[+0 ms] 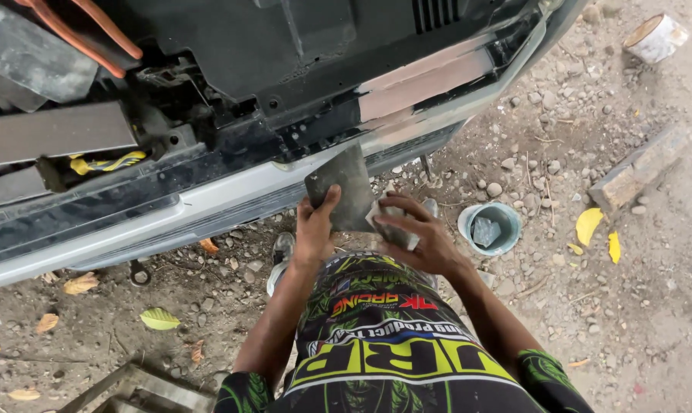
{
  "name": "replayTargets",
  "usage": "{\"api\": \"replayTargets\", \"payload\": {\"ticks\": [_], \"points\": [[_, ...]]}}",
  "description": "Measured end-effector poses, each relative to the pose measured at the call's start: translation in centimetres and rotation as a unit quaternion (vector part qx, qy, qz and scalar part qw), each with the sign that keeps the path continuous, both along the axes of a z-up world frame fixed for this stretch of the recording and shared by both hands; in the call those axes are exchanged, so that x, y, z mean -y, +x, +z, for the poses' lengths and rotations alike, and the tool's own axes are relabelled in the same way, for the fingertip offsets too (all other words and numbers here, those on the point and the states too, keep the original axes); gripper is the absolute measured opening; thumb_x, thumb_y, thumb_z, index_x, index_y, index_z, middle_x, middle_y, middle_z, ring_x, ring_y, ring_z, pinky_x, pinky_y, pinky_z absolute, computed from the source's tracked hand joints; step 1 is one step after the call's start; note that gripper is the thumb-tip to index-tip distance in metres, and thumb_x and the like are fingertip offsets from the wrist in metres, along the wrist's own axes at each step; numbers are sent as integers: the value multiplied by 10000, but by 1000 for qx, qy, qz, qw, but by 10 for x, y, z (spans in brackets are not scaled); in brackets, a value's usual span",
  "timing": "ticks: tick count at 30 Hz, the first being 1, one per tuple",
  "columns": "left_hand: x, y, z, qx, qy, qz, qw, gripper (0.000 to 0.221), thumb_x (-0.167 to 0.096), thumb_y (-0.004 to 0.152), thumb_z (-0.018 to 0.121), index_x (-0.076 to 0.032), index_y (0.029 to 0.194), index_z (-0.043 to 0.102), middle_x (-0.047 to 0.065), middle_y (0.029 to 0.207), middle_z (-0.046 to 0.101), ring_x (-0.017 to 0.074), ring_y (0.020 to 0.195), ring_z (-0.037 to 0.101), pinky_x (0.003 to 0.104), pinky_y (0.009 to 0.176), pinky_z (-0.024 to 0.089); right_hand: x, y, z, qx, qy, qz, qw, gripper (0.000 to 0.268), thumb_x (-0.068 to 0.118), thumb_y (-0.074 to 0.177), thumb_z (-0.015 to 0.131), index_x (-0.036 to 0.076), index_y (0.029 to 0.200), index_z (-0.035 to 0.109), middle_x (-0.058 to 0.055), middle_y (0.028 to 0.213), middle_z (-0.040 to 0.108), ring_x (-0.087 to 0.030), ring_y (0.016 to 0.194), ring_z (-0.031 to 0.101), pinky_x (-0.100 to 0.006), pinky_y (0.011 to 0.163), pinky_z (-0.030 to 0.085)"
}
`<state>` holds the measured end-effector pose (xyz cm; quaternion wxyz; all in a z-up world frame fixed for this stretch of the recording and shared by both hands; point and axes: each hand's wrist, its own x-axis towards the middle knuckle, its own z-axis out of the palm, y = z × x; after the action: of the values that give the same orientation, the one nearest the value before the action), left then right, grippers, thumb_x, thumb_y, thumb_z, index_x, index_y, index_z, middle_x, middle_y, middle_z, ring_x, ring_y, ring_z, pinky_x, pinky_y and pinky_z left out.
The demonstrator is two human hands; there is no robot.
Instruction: Applying and smoothing putty on a vehicle bumper using a spreader.
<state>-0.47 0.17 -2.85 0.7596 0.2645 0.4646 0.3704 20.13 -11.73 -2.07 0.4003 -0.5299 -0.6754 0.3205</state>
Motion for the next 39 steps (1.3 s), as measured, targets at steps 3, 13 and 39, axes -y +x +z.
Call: {"api": "replayTargets", "payload": {"ticks": [3,13,39], "points": [[-6,-8,5,-4,-60,-13,998,200,-215,890,747,-47,979,686,29,844,714,152,699,698,319,549,547,8,18,-8,208,-46,29,977,503,340,802,836,250,1282,716,-58,1448,602,-338,1425,438,-586,1155,369],[-30,-11,-56,-26,39,-182,982,396,-313,947,759,35,1093,640,85,926,709,205,786,695,378,702,576,2,54,2,213,-54,-49,974,462,340,849,812,188,1271,697,-56,1444,608,-303,1456,454,-502,1192,370],[-20,-51,-64,-99,117,-171,973,324,-302,985,709,20,974,735,1,830,708,104,711,603,309,661,508,-102,36,-41,329,55,-273,902,399,370,996,776,174,1340,726,-79,1503,520,-377,1407,427,-589,1120,306]]}}
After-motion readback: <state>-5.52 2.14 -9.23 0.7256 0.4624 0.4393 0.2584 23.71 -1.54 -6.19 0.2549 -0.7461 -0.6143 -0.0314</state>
